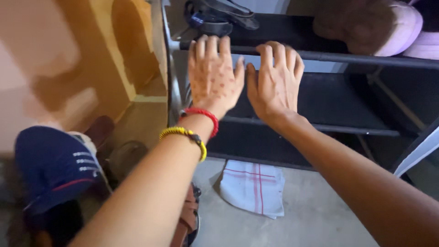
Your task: The person removes various shoes and sandals from a multi-tier shoe rack and places them on the floor. They handle each pair one at a time, including brown sandals, black flip-flops, blue sneakers, and pink clogs, stacking them against the wall.
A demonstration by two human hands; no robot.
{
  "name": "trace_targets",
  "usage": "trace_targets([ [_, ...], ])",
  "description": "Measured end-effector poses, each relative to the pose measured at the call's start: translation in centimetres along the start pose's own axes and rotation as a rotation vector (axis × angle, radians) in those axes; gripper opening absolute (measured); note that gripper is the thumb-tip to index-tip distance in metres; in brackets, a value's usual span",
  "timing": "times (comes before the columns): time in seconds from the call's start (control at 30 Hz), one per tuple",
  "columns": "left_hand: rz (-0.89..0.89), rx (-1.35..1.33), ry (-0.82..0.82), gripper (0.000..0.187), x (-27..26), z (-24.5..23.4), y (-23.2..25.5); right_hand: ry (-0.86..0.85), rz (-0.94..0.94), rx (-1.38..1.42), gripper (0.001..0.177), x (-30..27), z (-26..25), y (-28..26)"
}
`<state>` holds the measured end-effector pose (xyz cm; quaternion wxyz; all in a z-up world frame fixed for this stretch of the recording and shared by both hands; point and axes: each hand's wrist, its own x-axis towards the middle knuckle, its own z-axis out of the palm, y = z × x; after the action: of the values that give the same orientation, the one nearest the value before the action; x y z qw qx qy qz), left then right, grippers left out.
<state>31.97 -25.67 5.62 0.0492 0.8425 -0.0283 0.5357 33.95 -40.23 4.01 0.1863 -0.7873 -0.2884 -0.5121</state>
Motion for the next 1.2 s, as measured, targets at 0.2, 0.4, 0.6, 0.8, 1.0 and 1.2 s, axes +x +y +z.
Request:
trace_targets([
  [0.2,-0.042,-0.022,-0.043,0.042,2.9,1.0,-0.2,-0.087,0.079,0.062,0.031,2.9,0.3,1.5],
  [0.4,-0.01,0.049,-0.069,0.036,3.3,2.1,0.1,-0.053,0.092,-0.016,0.024,4.1,1.1,2.5],
  [0.6,0.011,-0.124,-0.045,0.051,4.2,4.8,1.5,-0.225,0.404,-0.01,0.038,6.9,2.1,4.9],
  [0.8,-0.226,-0.073,-0.431,0.057,6.5,5.7,2.3,-0.357,0.454,-0.082,0.061,8.2,1.9,5.5],
  [1.0,-0.155,-0.005,-0.453,0.061,6.9,5.8,2.3,-0.57,0.513,-0.028,0.075,9.4,2.6,6.6],
  [1.2,-0.107,-0.01,-0.704,0.068,9.0,5.8,1.9,-0.642,0.35,0.1,0.085,10.2,4.6,9.9],
])
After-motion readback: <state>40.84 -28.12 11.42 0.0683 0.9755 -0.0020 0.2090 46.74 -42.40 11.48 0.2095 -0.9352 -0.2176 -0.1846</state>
